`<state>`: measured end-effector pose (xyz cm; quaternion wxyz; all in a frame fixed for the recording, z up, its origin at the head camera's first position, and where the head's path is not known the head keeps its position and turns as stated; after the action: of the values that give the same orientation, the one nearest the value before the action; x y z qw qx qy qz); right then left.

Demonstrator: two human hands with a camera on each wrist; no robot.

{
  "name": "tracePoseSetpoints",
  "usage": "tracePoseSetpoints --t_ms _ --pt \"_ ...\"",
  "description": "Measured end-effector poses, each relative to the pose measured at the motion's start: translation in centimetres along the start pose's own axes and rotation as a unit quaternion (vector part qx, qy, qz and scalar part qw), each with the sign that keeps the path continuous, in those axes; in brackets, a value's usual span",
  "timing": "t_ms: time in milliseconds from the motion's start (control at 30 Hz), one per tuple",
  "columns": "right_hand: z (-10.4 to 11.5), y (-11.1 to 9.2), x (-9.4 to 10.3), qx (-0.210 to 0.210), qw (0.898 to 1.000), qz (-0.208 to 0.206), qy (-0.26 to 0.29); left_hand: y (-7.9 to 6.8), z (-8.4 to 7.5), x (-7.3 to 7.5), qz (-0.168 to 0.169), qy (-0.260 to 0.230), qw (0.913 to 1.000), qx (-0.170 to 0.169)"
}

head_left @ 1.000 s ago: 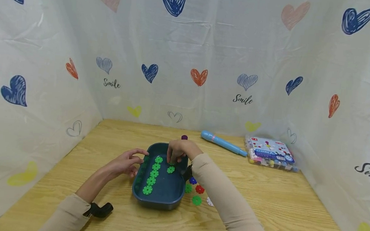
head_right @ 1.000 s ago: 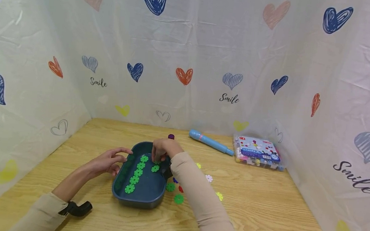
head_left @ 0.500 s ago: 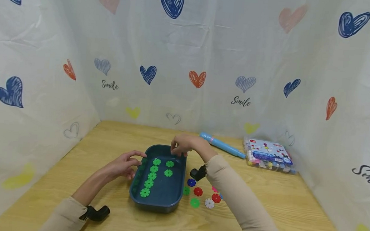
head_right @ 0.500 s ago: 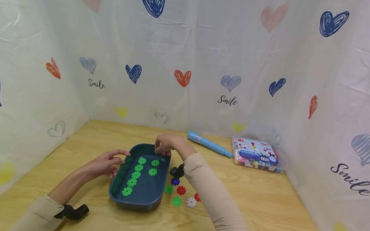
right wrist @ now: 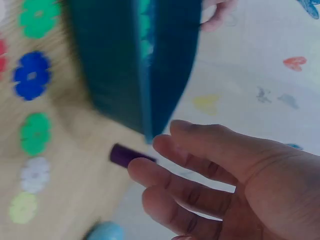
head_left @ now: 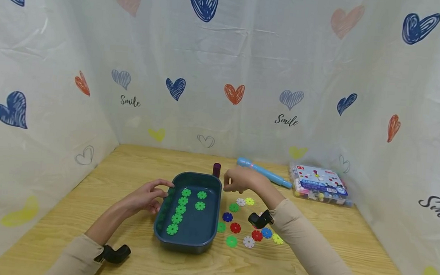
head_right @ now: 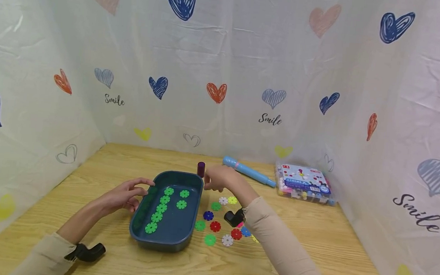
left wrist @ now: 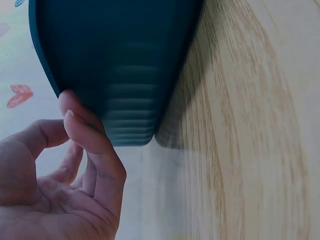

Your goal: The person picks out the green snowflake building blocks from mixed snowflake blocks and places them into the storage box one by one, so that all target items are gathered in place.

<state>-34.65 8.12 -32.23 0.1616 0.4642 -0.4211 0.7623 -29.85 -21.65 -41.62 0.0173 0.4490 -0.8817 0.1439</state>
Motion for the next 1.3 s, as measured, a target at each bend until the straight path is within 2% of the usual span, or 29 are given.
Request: tracePoseSetpoints --t_ms 167,267,467,667,933,1300 --pt "-2.4 0.0 -2.5 0.016 0.998 0.022 0.050 0.1 0.2 0.1 0.000 -0.002 1.0000 0.007" --pt "-3.5 0.3 -3.5 0.022 0.997 0.022 0.065 0.2 0.2 0.1 -0.004 -0.005 0.9999 0.010" --pt "-4.6 0.9 -4.9 0.040 0.995 0.011 0.095 0.2 0.2 0.1 -0.005 -0.003 1.0000 0.007" --pt "-5.1 1.5 -6.2 0.032 0.994 -0.001 0.102 0.1 0.4 0.1 -0.002 0.001 1.0000 0.001" --pt "-5.4 1.9 -6.8 0.028 0.994 -0.026 0.103 0.2 0.3 0.1 -0.008 -0.003 0.9999 0.009" --pt "-6.1 1.9 -7.1 0.038 0.991 -0.054 0.115 -0.1 0.1 0.0 0.000 0.000 1.0000 0.002"
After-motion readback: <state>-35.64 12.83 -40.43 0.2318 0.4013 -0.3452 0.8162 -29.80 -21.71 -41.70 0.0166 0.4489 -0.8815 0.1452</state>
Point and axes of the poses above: each hand's wrist, its own y-axis towards the middle knuckle, its own x-axis out of the back of the hand, z = x × y, the point moved 3 cm from there along y, towards the middle knuckle, and after that the axes turned 14 degrees about z, right-handed, at the moved point
